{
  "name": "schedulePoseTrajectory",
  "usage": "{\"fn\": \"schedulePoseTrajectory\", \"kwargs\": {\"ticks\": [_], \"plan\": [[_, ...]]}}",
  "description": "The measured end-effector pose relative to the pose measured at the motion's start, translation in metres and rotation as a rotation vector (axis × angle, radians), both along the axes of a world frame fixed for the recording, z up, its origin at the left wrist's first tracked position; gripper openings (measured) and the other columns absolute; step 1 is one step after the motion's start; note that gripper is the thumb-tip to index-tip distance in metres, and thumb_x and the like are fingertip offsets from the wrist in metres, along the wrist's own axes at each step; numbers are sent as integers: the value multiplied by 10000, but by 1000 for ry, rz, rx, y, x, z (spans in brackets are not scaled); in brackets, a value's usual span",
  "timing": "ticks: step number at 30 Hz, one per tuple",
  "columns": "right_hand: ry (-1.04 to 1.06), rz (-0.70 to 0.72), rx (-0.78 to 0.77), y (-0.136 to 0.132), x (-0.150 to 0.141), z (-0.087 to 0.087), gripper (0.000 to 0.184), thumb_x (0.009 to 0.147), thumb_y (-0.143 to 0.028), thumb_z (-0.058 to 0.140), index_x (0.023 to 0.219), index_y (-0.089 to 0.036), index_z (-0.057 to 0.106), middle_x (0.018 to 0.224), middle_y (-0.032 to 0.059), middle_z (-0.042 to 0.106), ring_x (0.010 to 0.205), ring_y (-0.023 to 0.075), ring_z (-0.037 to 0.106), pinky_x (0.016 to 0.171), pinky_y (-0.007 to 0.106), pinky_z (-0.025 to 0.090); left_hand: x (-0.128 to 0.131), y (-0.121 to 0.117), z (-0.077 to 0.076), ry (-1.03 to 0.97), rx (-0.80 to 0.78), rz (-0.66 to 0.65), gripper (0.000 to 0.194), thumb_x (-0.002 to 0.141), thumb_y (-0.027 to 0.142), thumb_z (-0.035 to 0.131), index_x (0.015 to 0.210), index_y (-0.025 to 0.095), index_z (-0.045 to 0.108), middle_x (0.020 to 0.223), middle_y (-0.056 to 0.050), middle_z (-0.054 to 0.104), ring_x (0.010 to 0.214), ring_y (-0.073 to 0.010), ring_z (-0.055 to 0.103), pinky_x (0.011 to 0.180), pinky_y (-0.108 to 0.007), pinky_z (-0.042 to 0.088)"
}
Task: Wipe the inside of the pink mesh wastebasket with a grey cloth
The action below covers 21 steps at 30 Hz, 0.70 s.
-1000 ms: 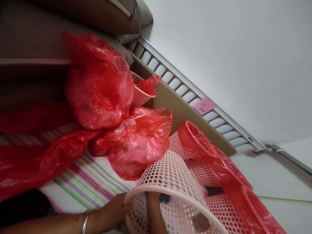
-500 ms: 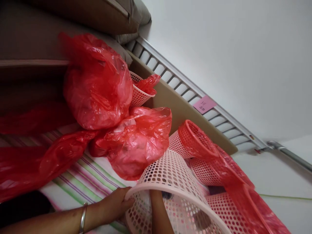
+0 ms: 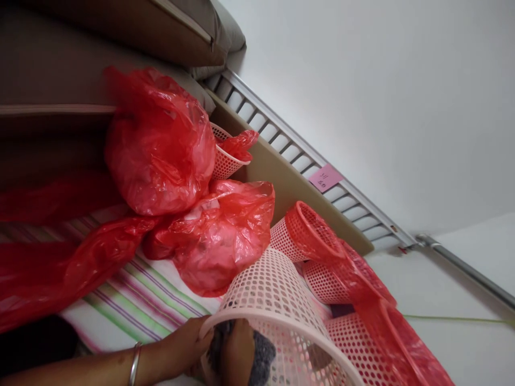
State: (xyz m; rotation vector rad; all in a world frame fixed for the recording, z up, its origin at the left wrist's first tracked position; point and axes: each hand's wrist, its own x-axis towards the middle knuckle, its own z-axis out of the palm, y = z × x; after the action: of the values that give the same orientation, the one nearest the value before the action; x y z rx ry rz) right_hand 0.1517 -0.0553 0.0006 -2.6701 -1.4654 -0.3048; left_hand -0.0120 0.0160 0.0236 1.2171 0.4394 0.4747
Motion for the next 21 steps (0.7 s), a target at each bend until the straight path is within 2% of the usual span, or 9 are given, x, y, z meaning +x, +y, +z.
{"fn": "schedulePoseTrajectory", "kwargs": {"ticks": [2,4,8,11,13,17,19,21], "plan": [[-9,9,-31,-14,-4,-8,262,835,-185,540,1085,-153,612,986,84,662,923,191,626,835,352,496,2,0,-3,25,50,60,270,845,263,450,987,165,657,725,-2,673,847,-217,626,778,-307,467],[-13,24,-51,-27,-9,-15,329,780,-115,517,1083,-162,635,1019,106,673,963,226,632,864,344,489,4,2,-7,35,96,87,286,862,285,439,960,154,673,763,-17,693,851,-217,637,783,-304,473],[-55,97,-67,-46,-15,-26,459,704,-93,509,1150,-67,618,1125,173,645,1046,276,611,928,356,461,9,7,-15,-5,136,94,320,878,315,436,947,118,679,916,-61,721,915,-235,647,802,-305,484],[-67,102,-78,-46,-15,-27,478,733,-114,476,1183,6,583,1120,208,635,1039,280,612,921,367,464,10,8,-16,-24,129,107,330,871,298,438,998,113,679,953,-65,724,943,-236,647,824,-304,483],[-6,47,-111,-39,-16,-21,456,795,-150,432,1208,-25,578,1132,188,636,1053,264,609,919,359,469,9,7,-13,1,103,118,332,859,298,445,1009,117,680,959,-64,727,946,-234,643,839,-304,477],[125,-38,-270,-17,-20,5,462,885,-235,379,1294,-84,529,1243,157,589,1132,255,569,958,357,446,5,5,-6,53,55,125,330,838,327,462,989,135,684,980,-67,729,951,-242,633,846,-312,468],[100,-72,-301,-5,-22,17,464,893,-192,372,1319,-58,496,1280,166,561,1178,255,534,999,355,410,4,4,-4,54,53,121,316,824,318,472,973,140,687,976,-65,728,950,-248,632,848,-320,463],[57,-97,-264,6,-20,23,437,885,-148,380,1282,-33,523,1238,173,585,1157,257,543,1002,356,403,3,4,-4,52,23,101,311,816,309,474,983,146,678,898,-56,730,940,-256,627,844,-337,458]]}}
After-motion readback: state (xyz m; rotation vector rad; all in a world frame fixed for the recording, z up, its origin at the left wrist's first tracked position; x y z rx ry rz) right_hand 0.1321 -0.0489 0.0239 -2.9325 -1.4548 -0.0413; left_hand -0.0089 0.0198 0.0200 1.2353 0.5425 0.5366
